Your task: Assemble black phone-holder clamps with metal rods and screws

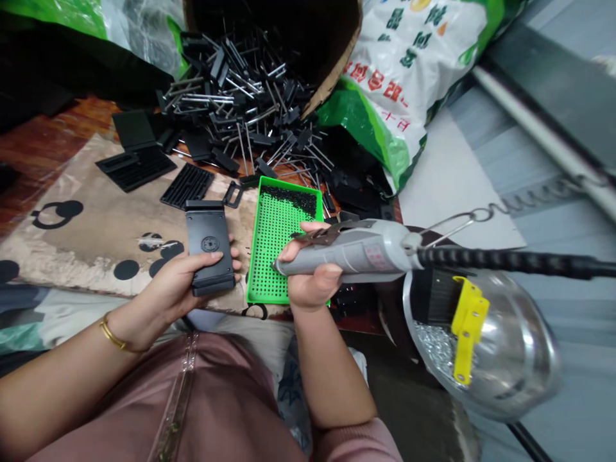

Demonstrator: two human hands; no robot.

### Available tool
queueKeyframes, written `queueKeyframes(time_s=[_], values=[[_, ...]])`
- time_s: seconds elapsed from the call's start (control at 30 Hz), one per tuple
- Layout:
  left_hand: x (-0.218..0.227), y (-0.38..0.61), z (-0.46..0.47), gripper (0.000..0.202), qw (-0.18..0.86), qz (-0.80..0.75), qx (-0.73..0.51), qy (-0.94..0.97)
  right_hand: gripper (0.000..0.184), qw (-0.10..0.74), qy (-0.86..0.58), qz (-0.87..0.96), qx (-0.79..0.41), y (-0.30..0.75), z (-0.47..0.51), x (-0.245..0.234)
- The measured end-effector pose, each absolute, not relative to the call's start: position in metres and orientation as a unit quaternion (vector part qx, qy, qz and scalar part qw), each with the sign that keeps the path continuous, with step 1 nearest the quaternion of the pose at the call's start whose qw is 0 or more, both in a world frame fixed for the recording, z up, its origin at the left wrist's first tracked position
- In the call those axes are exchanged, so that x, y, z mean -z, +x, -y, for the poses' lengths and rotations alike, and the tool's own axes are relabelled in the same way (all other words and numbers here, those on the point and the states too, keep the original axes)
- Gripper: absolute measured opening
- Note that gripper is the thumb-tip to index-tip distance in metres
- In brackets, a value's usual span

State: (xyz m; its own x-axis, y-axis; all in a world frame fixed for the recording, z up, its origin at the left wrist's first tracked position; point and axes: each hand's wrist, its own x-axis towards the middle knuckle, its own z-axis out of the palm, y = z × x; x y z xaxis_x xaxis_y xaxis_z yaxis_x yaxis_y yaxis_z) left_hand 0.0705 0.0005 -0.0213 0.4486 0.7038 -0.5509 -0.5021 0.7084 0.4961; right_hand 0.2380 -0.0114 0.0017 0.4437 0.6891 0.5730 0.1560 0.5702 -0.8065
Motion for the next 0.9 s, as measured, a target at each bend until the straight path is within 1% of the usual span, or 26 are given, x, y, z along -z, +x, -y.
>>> queueKeyframes(time_s=[0.07, 0.13, 0.23, 0.33, 0.43, 0.53, 0.63, 0.8, 0.9], values=[[0.021, 0.070, -0.001, 0.016, 0.847, -0.379, -0.354, 0.121, 0.051, 0.740, -0.403, 0.502, -0.194, 0.239, 0.011, -0.001], [0.018, 0.070, -0.001, 0.021, 0.853, -0.369, -0.352, 0.106, 0.050, 0.737, -0.401, 0.506, -0.203, 0.239, 0.011, -0.001], [0.014, 0.070, -0.002, 0.038, 0.859, -0.349, -0.366, 0.083, 0.050, 0.732, -0.425, 0.496, -0.193, 0.237, 0.013, -0.008], [0.012, 0.071, -0.002, 0.055, 0.857, -0.344, -0.376, 0.070, 0.048, 0.738, -0.424, 0.490, -0.189, 0.231, 0.018, -0.027], [0.014, 0.071, -0.002, 0.063, 0.861, -0.334, -0.379, 0.066, 0.053, 0.717, -0.410, 0.511, -0.238, 0.219, 0.025, -0.050], [0.017, 0.071, -0.001, 0.063, 0.858, -0.331, -0.388, 0.068, 0.053, 0.677, -0.391, 0.533, -0.323, 0.204, 0.028, -0.064], [0.016, 0.073, -0.001, 0.061, 0.852, -0.345, -0.390, 0.053, 0.048, 0.676, -0.348, 0.526, -0.380, 0.188, 0.026, -0.067], [0.013, 0.077, 0.000, 0.053, 0.846, -0.338, -0.411, 0.028, 0.049, 0.694, -0.333, 0.498, -0.399, 0.168, 0.019, -0.059], [0.013, 0.077, 0.001, 0.051, 0.845, -0.340, -0.412, 0.028, 0.049, 0.695, -0.348, 0.510, -0.369, 0.162, 0.016, -0.056]])
